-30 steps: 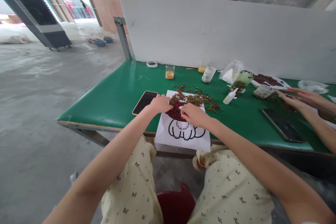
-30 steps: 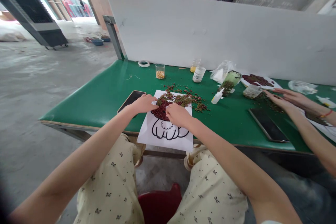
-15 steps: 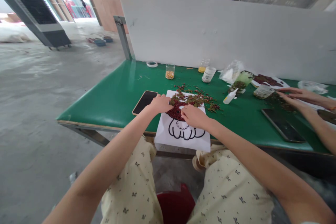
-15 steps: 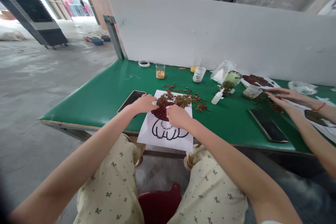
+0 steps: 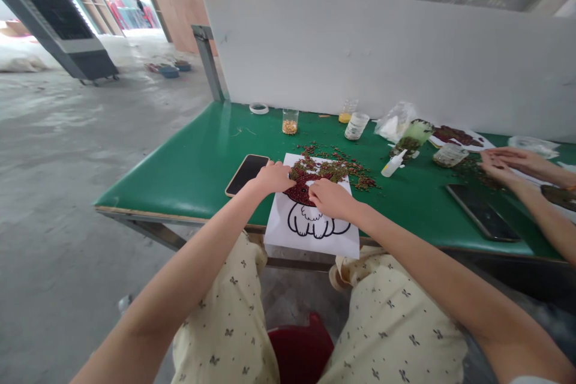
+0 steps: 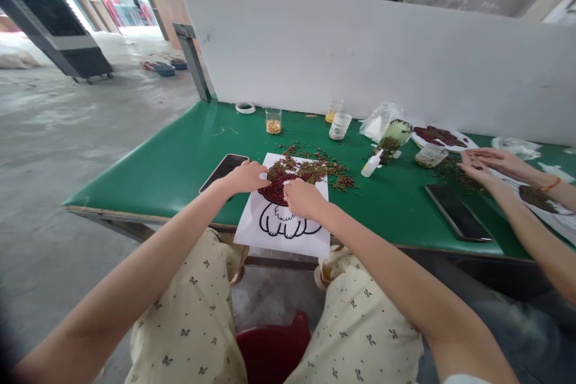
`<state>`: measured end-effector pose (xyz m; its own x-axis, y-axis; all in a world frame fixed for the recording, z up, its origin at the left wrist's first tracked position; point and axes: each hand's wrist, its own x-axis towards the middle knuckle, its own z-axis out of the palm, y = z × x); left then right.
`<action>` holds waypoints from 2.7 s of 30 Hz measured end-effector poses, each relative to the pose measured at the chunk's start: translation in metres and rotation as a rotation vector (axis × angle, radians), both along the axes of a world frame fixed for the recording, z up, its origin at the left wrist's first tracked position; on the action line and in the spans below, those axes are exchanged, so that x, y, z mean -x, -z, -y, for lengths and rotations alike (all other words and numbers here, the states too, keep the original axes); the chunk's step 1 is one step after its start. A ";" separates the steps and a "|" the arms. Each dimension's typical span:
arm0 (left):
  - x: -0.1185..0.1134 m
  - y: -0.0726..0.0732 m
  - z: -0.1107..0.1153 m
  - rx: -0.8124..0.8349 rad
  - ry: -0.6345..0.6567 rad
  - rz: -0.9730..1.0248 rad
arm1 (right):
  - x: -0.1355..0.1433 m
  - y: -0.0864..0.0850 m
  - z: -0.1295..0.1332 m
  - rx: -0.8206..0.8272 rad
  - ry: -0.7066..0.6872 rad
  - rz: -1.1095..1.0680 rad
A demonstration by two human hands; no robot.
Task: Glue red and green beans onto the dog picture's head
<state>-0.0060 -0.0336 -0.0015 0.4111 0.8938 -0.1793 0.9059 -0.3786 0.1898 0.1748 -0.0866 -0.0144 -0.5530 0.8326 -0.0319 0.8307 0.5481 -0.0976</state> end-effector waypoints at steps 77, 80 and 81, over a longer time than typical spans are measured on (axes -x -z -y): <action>-0.003 -0.005 0.003 -0.048 0.043 -0.074 | -0.027 -0.004 -0.015 0.063 -0.248 -0.091; -0.003 -0.005 0.003 -0.042 0.048 -0.073 | -0.029 -0.009 -0.014 0.056 -0.228 -0.115; -0.003 -0.005 0.003 -0.045 0.049 -0.072 | -0.030 -0.010 -0.013 0.048 -0.217 -0.124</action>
<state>-0.0028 -0.0368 0.0032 0.4422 0.8806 -0.1706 0.8967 -0.4296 0.1068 0.2047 -0.0731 -0.0042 -0.7205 0.6934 0.0109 0.6743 0.7042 -0.2221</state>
